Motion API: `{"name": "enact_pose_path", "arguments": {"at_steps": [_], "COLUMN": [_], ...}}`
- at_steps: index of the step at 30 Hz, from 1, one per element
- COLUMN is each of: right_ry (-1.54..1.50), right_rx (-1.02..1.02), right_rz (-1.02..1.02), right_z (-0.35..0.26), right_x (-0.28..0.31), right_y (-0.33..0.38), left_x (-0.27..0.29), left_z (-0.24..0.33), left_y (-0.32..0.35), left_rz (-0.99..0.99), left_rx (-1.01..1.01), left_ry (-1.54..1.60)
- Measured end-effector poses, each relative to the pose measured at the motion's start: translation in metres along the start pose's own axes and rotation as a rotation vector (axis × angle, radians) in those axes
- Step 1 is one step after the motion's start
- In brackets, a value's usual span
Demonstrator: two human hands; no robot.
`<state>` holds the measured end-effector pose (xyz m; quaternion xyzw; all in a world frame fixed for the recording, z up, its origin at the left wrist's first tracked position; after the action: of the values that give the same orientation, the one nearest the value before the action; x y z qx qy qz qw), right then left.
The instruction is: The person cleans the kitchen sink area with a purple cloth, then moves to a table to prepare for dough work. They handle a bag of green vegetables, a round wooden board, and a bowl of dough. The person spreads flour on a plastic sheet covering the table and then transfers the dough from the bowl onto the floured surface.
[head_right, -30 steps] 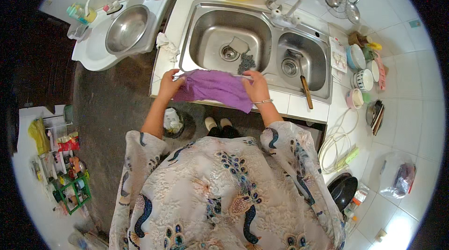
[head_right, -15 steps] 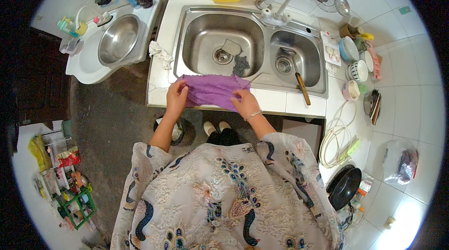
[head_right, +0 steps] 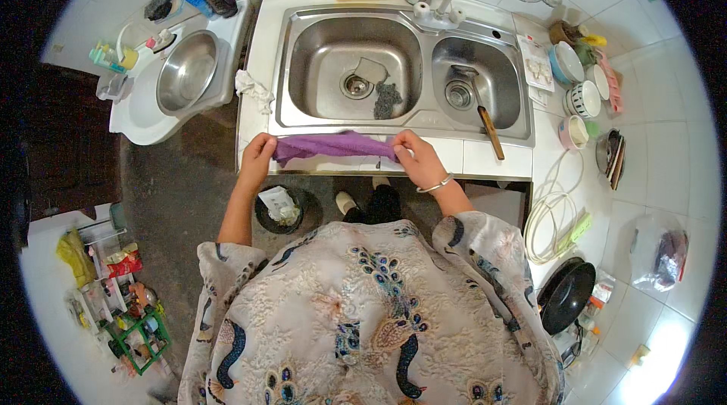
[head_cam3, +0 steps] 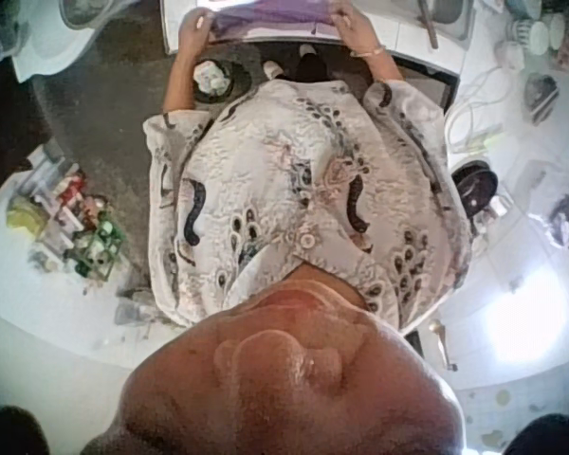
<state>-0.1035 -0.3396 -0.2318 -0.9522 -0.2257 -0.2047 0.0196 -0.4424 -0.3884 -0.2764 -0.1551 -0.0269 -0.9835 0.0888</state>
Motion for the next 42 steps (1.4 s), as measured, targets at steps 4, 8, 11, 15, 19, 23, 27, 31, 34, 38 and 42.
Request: {"name": "enact_pose_path", "arguments": {"at_steps": [4, 8, 11, 15, 19, 23, 27, 31, 34, 38, 42], "right_ry": [-0.190, 0.588, 0.115, 0.227, 0.270, 0.607, 0.699, 0.559, 0.447, 0.008, -0.554], "right_rx": [-0.296, 0.230, -0.225, -0.132, -0.119, 0.001, 0.054, 0.073, 0.176, 0.139, -0.358], "right_rz": [-0.107, 0.294, -0.066, -0.270, -0.262, -0.260, -0.282, -0.321, -0.238, -0.094, -0.156], "right_z": [0.030, 0.038, 0.059, 0.098, 0.067, 0.067, 0.106, 0.080, 0.047, 0.041, 0.076], "right_x": [0.014, 0.027, -0.001, -0.027, -0.019, -0.014, -0.025, -0.018, 0.002, 0.024, 0.030], "right_y": [-0.003, -0.010, -0.010, -0.004, -0.007, -0.004, -0.012, -0.009, -0.017, -0.032, -0.057], "left_x": [-0.014, -0.044, -0.088, -0.123, -0.120, -0.100, -0.086, -0.084, -0.073, -0.060, -0.063], "left_z": [0.015, 0.014, 0.017, -0.012, 0.019, 0.026, -0.007, 0.001, 0.028, 0.032, 0.042], "left_y": [-0.005, -0.012, 0.001, 0.013, 0.006, 0.008, 0.020, 0.012, 0.007, -0.005, -0.019], "left_rz": [-0.082, 0.185, -0.048, -0.229, -0.079, -0.035, 0.042, -0.023, 0.053, 0.018, 0.058], "left_rx": [0.328, -0.212, 0.163, 0.177, 0.028, -0.032, -0.164, 0.015, -0.092, 0.162, 0.251], "left_ry": [0.157, -0.635, -0.111, -0.183, -0.297, -0.608, -0.554, -0.511, -0.392, 0.101, 0.209]}}
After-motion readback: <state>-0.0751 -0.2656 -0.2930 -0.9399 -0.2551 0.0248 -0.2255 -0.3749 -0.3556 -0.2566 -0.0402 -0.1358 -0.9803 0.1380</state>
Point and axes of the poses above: each hand's wrist, its own y-axis away from the middle knuckle, its own x-axis out of the back of the hand, z = x × y, the point moved 6 cm from there along -y, towards the middle knuckle, and after that the axes turned 3 degrees about y, right-handed, at the moved point
